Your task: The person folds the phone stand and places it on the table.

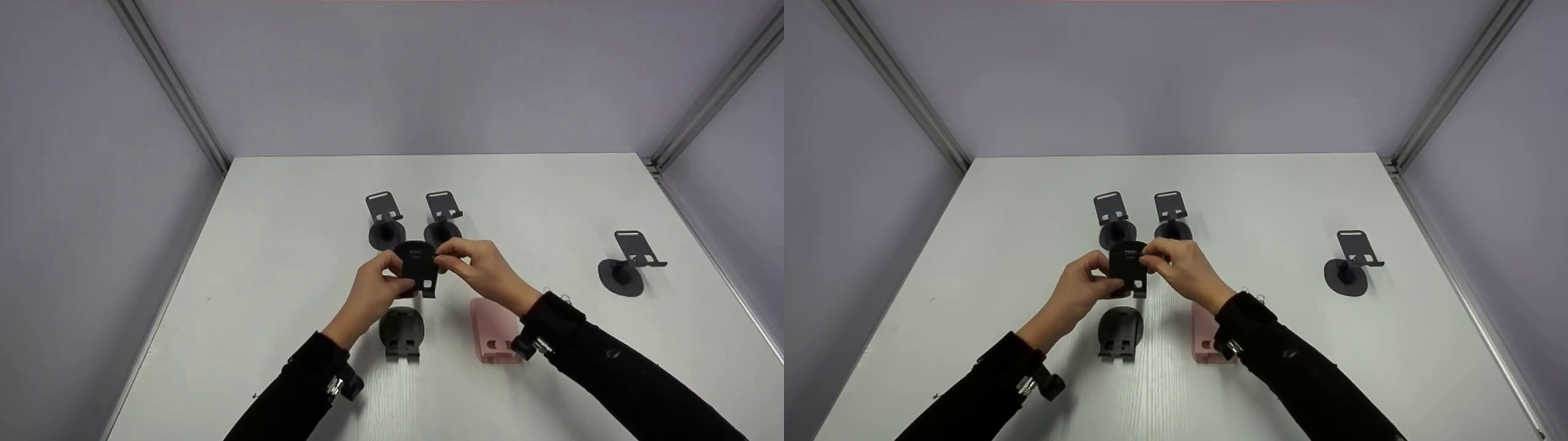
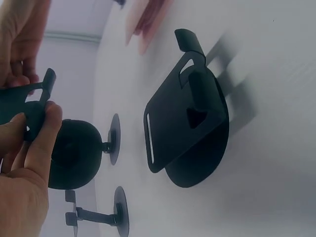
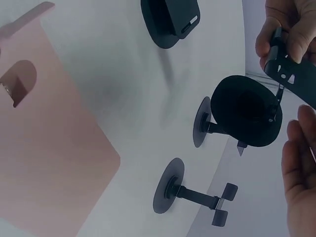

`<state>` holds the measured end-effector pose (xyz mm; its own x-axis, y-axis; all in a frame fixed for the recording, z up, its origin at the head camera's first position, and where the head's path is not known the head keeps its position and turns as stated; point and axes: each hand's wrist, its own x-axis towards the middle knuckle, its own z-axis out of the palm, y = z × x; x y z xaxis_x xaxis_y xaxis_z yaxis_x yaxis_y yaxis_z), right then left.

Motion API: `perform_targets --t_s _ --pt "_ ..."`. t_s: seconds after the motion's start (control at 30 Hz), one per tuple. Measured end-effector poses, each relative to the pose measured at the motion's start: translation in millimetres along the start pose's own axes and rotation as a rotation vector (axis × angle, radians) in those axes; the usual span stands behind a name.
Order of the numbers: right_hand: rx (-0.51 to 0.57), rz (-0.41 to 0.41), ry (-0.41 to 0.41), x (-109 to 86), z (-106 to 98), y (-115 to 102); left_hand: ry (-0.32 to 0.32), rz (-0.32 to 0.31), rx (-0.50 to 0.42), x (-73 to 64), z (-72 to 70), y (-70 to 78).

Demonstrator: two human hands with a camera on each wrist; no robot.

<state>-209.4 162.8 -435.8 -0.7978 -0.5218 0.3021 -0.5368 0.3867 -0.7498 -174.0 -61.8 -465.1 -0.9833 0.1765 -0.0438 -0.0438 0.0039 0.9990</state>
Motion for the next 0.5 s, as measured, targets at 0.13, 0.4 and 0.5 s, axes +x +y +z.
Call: perform_targets --t_s 0.13,0.4,0.5 --pt "0.025 -0.002 0.017 -1.9 1.3 0.1 -0.009 0.031 0.062 -0.3 3.3 -0.2" --pt "-0.014 -0.054 0.043 -3.9 1.5 -0.7 -0.041 0.057 0.147 -2.1 2.1 -1.5" --pt "-0.02 -0.068 0.057 -4.3 0.4 -0.4 -0.069 0.081 0.133 -2.5 -3.5 -2.4"
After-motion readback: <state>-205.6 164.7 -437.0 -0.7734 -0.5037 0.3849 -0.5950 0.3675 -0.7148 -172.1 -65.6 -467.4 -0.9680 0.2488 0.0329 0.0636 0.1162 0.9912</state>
